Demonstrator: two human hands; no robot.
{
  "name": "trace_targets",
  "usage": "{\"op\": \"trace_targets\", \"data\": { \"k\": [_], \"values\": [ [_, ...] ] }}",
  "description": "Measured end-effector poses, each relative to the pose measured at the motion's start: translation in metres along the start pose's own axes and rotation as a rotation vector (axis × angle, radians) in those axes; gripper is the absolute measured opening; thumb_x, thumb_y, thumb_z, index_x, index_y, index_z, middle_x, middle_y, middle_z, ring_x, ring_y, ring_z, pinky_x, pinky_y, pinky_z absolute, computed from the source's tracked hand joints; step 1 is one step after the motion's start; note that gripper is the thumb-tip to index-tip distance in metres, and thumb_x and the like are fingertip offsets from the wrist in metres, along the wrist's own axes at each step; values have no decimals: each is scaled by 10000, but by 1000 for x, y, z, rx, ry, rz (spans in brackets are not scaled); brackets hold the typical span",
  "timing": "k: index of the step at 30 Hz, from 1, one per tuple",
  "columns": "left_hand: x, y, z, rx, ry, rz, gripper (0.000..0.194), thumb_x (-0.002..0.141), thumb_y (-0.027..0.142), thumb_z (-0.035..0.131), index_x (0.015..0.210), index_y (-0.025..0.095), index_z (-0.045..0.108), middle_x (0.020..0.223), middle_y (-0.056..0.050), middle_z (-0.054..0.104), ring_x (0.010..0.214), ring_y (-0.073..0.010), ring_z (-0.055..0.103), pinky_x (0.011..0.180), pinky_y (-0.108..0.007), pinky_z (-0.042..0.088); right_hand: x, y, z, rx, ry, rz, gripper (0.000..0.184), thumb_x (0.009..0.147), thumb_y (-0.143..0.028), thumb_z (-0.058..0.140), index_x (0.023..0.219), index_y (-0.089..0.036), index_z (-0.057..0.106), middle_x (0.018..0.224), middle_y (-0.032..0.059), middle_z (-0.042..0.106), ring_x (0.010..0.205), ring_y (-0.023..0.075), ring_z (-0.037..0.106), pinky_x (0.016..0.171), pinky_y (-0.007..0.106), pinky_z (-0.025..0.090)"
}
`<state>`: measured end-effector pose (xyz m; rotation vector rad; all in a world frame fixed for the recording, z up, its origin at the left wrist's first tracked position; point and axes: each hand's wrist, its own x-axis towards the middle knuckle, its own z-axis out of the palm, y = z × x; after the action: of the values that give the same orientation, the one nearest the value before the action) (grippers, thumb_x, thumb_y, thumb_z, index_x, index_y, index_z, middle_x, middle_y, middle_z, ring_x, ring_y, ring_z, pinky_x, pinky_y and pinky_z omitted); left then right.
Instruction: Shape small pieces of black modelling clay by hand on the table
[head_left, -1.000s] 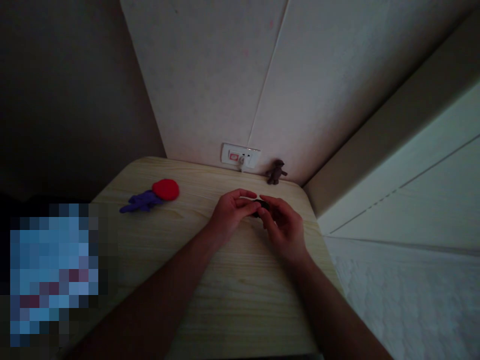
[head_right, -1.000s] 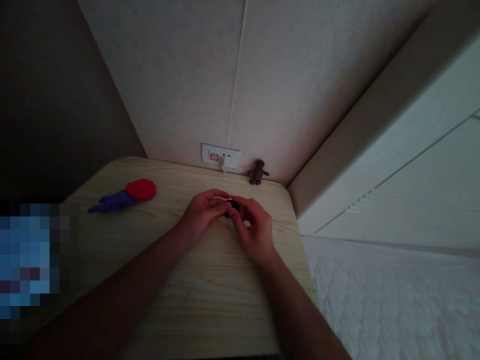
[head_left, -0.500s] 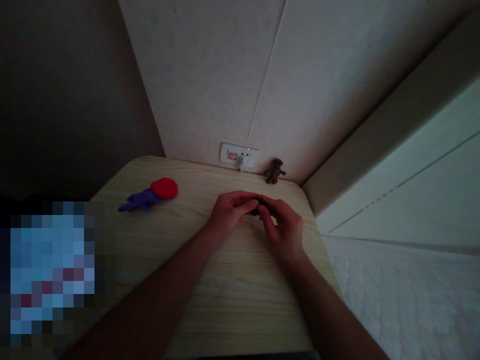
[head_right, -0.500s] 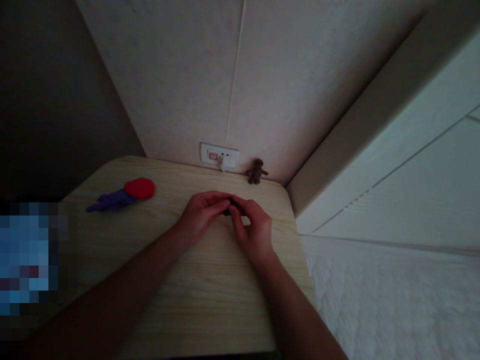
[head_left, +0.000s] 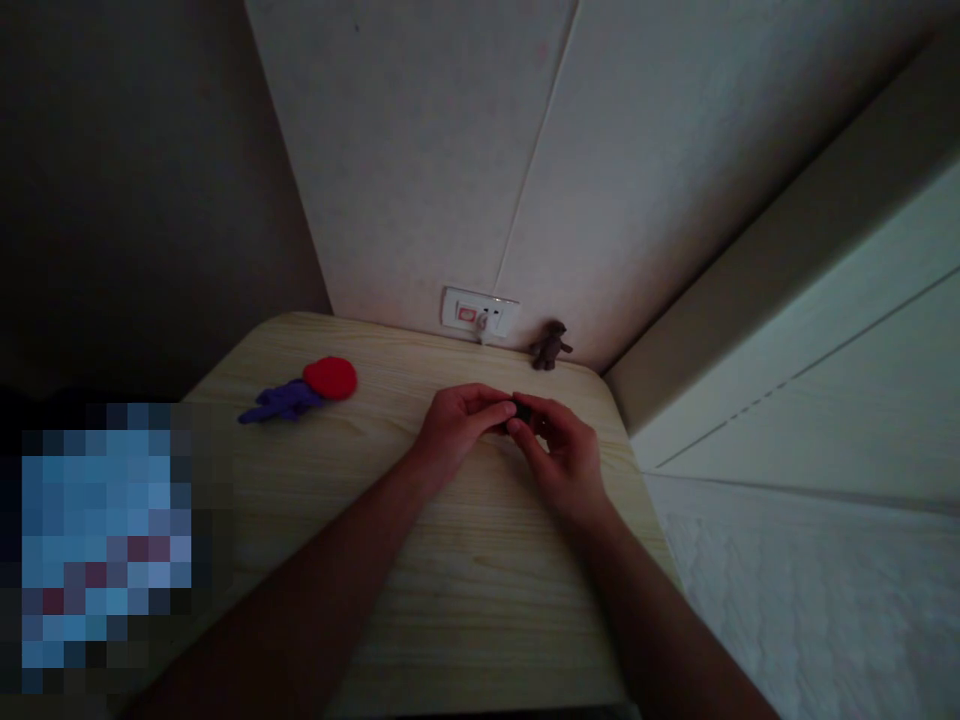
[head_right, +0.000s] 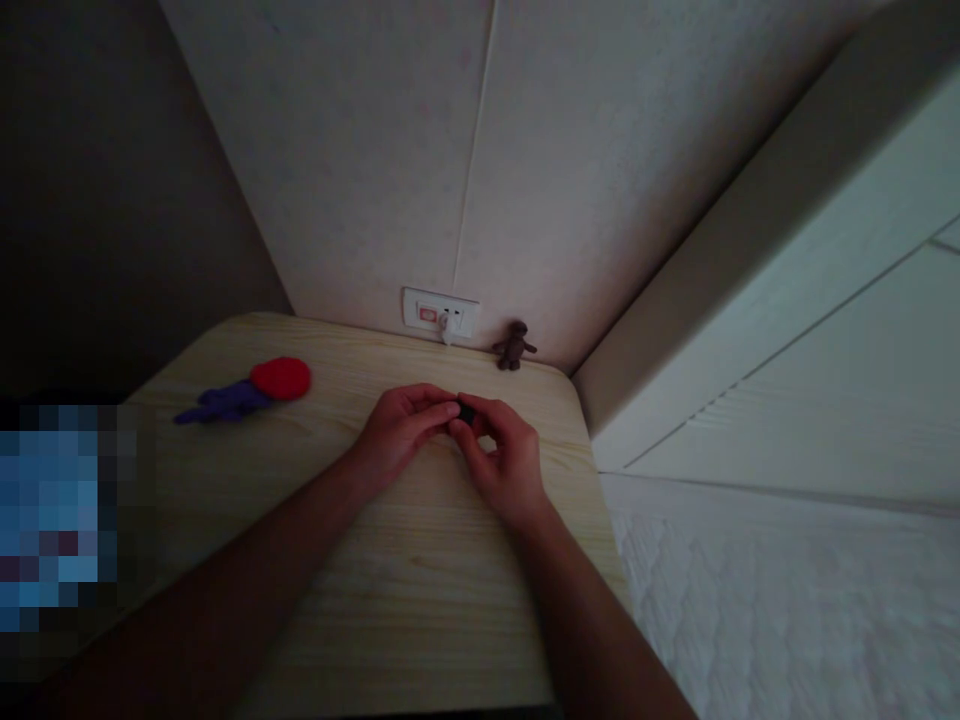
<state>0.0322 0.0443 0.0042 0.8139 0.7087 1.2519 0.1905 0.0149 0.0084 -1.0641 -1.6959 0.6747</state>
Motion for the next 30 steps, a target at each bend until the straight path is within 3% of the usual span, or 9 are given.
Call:
{"op": "trace_targets", "data": {
  "k": [2, 6, 15, 21, 26, 30],
  "values": [
    [0, 0, 0, 8, 3, -6, 229, 637, 250, 892, 773, 123, 759, 754, -62, 769, 691, -168, 706, 733, -314, 556, -1, 1, 0, -4, -23, 28, 331, 949, -343, 678, 1260, -230, 696, 891, 48, 709, 751, 157, 648, 716, 318, 592],
    [-1, 0, 1, -11, -20, -18, 246, 653, 276, 888, 804, 116, 778, 773, -70, 774, 709, -172, 709, 748, -318, 562, -3, 1, 0, -19, 1, 5, 383, 969, -347, 645, 1334, -234, 662, 1055, 88, 738, 794, 160, 678, 712, 313, 602],
    [-1, 0, -1, -44, -115, -48, 199, 698, 265, 837, 806, 103, 800, 772, -85, 767, 715, -182, 696, 752, -333, 564, -1, -4, -2, -99, -41, -70, 325, 973, -311, 639, 1278, -222, 707, 897, 63, 711, 742, 159, 654, 691, 318, 590],
    [0, 1, 1, -65, -95, -36, 193, 686, 275, 855, 777, 117, 792, 773, -72, 767, 743, -178, 700, 773, -320, 560, -3, -1, 0, -86, 32, -88, 360, 966, -297, 651, 1318, -224, 677, 912, 56, 704, 734, 147, 649, 709, 319, 590],
    [0, -1, -1, -25, -85, -26, 183, 704, 279, 850, 793, 127, 803, 793, -73, 778, 748, -170, 704, 775, -302, 551, 0, -2, -1, -102, -10, -89, 329, 959, -300, 661, 1274, -217, 713, 868, 55, 714, 736, 153, 649, 686, 312, 577],
    [0, 0, 0, -34, -91, -4, 176, 707, 280, 852, 801, 138, 805, 801, -64, 779, 745, -168, 702, 775, -306, 553, -1, -3, 2, -6, 28, -26, 361, 951, -326, 672, 1296, -225, 699, 938, 64, 738, 756, 153, 665, 699, 312, 589]
  ]
}}
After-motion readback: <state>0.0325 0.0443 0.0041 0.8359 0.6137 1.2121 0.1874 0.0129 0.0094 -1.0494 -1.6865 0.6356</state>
